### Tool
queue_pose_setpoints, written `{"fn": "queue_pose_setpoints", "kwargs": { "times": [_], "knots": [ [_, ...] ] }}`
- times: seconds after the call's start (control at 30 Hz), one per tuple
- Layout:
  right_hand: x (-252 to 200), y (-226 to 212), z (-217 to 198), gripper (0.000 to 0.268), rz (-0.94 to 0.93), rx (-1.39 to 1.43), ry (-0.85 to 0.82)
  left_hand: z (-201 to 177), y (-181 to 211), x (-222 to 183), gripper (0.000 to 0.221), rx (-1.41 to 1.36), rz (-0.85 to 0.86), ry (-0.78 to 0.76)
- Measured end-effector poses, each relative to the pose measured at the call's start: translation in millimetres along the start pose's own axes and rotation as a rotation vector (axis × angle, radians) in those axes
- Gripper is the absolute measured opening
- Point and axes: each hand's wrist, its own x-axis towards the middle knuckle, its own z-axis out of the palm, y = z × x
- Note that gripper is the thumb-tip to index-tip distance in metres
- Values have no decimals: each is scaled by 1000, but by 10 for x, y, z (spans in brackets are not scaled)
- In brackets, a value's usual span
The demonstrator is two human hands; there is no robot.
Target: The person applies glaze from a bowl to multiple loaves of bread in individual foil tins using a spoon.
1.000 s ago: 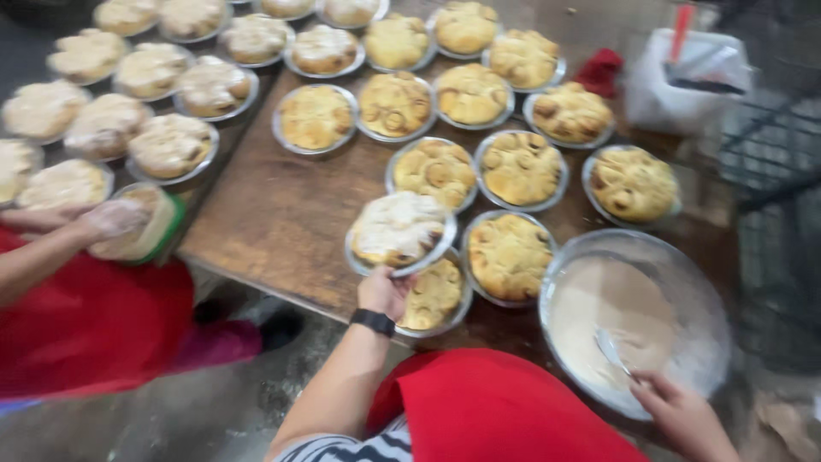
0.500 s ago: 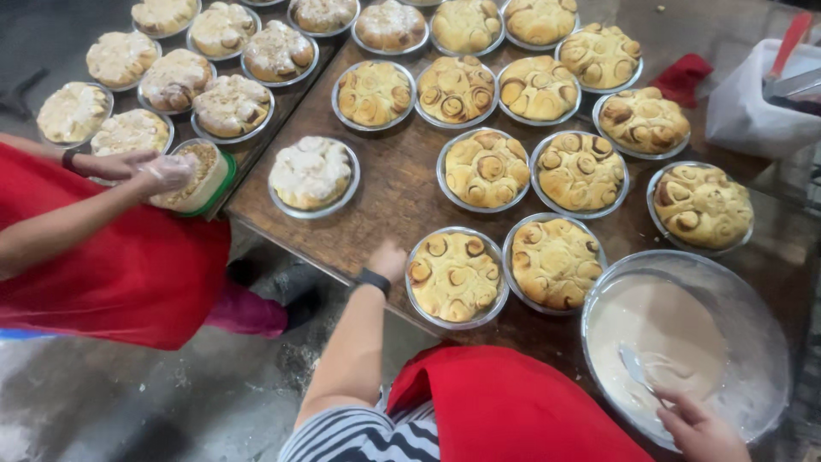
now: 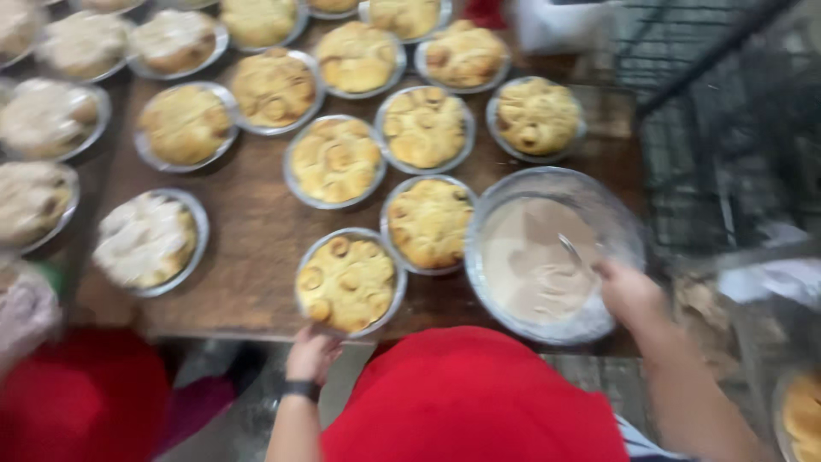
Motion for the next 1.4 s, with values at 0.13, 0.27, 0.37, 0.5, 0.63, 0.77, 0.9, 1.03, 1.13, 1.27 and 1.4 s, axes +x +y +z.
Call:
{"fn": "queue_pose_setpoints", "kwargs": {
  "times": [0.13,0.27,0.37,0.5,0.63,0.77,0.9,1.03,1.13,1.27,1.4],
  "knots": [
    [-23,-313,-447,42,-72,-2,132,60,-154,-53,66,-81,70,224],
    [106,-545,-795,41,74,-13,13,-4,-214,-187,75,-98,29,277],
    [250,-507,-823,37,-16,-114,94,-99,-244,-302,65,-158,0,197],
    [325,-355,-749,32,-48,-268,143,-254,-248,-405,49,-104,-22,124],
    [327,-370,-676,27,-69,-366,43,-243,-171,-568,43,26,79,251],
    [190,-295,-641,27,-116,-407,-154,24,179,-870,53,-62,75,280],
    [173,-245,-682,26,-213,-377,-321,329,492,-1123,72,-174,146,91],
    [218,-100,-662,24,-178,132,-619,651,614,-1119,69,-24,140,22],
    [191,52,-627,21,-111,677,-750,1034,651,-1088,70,42,158,-104],
    [62,-5,-627,19,-236,1174,-667,1623,770,-1018,66,261,348,-377],
    [-172,-772,-531,19,-340,933,-199,2201,1020,-1073,83,419,137,-411]
  ]
}}
